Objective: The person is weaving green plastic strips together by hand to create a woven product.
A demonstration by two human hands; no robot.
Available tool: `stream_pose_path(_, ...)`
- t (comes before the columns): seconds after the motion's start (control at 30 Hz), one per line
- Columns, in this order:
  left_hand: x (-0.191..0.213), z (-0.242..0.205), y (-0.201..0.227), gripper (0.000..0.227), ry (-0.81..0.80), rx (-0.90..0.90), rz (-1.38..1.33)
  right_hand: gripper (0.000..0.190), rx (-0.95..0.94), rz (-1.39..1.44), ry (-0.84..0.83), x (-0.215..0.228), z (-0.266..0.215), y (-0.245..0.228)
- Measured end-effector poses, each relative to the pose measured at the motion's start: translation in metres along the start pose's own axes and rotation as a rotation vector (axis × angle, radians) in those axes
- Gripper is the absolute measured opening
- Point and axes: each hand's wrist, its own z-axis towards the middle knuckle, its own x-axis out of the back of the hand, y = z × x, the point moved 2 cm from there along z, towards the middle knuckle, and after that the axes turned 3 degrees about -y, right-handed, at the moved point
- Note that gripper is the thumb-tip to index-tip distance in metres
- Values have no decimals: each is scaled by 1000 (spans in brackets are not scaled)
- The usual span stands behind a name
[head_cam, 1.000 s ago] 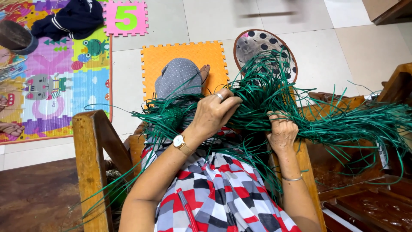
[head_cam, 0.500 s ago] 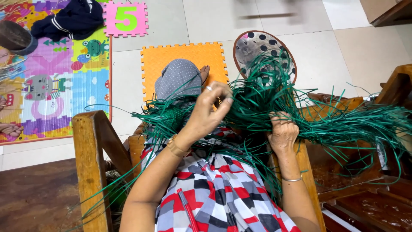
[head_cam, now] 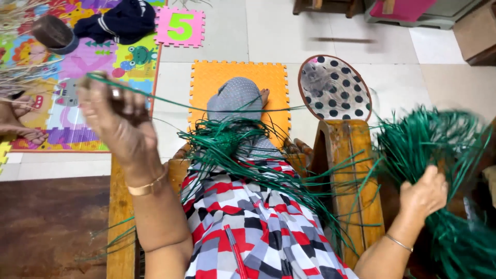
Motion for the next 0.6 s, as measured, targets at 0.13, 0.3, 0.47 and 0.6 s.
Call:
stream_pose_path(0.13, -4, -3, 37, 4, 75, -492, 632, 79, -315, 243, -971, -45, -10, 22)
stream_pose_path(0.3, -48, -29, 50, 5, -204, -705, 1163, 47, -52, 452, -697, 82, 22, -31)
stream_pose_path(0.47, -80, -52, 32, 6, -686, -766, 1285, 23, 298, 987, -226, 206, 44, -110)
stream_pose_path(0.6, -93, -73, 11, 14, -790, -980, 1316, 30, 680, 1496, -218, 232, 52, -178)
